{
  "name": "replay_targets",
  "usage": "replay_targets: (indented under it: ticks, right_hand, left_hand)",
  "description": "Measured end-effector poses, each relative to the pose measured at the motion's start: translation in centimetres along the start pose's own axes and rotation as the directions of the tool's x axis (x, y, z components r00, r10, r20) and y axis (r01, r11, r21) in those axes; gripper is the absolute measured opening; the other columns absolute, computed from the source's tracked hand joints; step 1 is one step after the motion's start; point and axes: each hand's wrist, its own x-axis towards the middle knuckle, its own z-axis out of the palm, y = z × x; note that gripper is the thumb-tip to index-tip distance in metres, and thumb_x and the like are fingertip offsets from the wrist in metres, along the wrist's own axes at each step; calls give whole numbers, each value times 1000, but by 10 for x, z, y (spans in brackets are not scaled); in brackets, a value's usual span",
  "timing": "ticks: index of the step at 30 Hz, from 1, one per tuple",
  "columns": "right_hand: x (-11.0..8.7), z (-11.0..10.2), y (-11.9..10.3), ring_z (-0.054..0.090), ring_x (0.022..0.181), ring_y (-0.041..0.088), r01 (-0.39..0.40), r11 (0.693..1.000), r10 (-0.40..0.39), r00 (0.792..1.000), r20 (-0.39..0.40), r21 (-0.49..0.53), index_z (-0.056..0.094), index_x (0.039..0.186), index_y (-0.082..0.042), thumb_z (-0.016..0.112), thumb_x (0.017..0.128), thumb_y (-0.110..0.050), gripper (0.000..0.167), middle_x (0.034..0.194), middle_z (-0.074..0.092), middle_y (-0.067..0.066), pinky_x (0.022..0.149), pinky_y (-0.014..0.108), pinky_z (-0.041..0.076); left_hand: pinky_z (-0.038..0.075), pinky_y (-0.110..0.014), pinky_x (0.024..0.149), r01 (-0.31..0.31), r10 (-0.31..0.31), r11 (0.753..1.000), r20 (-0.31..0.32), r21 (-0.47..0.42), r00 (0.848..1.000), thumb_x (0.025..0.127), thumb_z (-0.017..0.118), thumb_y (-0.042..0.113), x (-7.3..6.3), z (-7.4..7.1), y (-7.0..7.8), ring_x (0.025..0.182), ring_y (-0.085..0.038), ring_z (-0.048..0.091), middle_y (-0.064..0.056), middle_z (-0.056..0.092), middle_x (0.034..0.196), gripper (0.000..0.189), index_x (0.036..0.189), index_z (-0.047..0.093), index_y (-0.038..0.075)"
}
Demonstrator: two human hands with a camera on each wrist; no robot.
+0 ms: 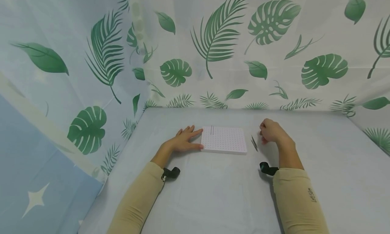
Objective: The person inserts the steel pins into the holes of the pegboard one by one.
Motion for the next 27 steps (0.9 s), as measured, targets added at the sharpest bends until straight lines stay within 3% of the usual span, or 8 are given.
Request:
replay_targets:
  ticks: [6,15,21,27]
  right_hand:
    - [3,2,-7,71,70,19,49,993,-33,988,-148,108,47,133,12,37,109,-11,34,112,63,30,69,36,62]
    - [3,9,-22,69,80,32,151,982,-110,944,-310,110,60,123,5,47,109,-12,25,110,71,29,60,30,59]
    - [4,16,-31,68,90,31,199,977,-151,899,-410,77,65,114,0,52,108,-14,20,107,75,22,67,31,52]
    - [6,20,-34,72,93,33,246,966,-185,874,-449,81,66,111,-1,57,107,-14,16,106,76,21,70,30,53]
  left_hand:
    - [-7,-57,130,-2,2,1000,1,-2,1000,94,65,65,0,0,-1,163,-35,-3,-16,5,175,89,166,26,31]
    - [-8,-56,130,-1,1,1000,-3,-11,1000,93,65,64,0,1,0,164,-34,-3,-16,5,175,89,166,27,32]
    - [-8,-55,130,1,-1,1000,-2,-10,1000,93,66,64,0,0,0,164,-34,-3,-15,5,175,89,166,26,32]
    - [-8,-55,130,-1,1,1000,-2,-15,1000,93,66,63,0,0,-1,164,-35,-3,-16,5,175,89,166,27,31]
